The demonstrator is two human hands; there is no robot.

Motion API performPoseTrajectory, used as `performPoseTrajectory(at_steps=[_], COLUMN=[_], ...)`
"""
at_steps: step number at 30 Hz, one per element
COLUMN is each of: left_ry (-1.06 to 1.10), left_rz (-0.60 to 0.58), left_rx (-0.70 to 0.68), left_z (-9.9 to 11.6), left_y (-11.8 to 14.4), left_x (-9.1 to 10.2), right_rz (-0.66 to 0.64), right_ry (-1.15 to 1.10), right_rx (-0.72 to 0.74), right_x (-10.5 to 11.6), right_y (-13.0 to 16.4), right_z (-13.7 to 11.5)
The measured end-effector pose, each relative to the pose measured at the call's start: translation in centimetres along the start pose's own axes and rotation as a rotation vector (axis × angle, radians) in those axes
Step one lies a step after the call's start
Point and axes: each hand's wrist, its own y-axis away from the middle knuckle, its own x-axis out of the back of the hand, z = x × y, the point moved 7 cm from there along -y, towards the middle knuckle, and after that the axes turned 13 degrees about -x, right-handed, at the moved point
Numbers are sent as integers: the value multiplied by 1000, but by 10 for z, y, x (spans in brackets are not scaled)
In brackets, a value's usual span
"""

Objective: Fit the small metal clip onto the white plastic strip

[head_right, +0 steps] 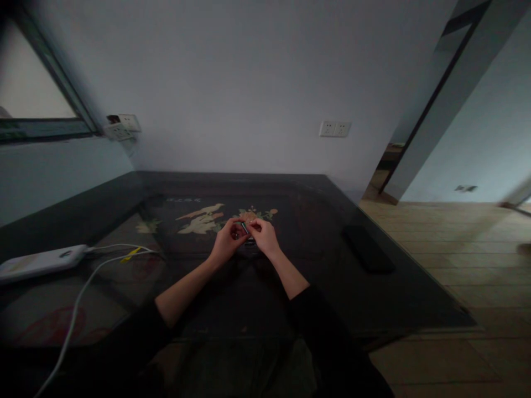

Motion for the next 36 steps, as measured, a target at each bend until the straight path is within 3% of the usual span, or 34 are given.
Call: performPoseTrajectory(at_steps=[8, 16, 25, 36], left_ry=[-171, -654, -681, -631], left_rz=[-109, -420, -525, -556], left_rx=[-16, -10, 24, 41], left_z=[-7, -16, -18, -22], left_y=[-6, 1, 9, 8], left_x=[5, -2, -11, -10], right_rz=[93, 1, -47, -111], right_ry=[270, 621, 812, 776], right_rx=[11, 65, 113, 103], right_x=[16, 4, -6, -9], right_y=[-4, 2, 7, 5], right_z=[4, 2, -6, 0])
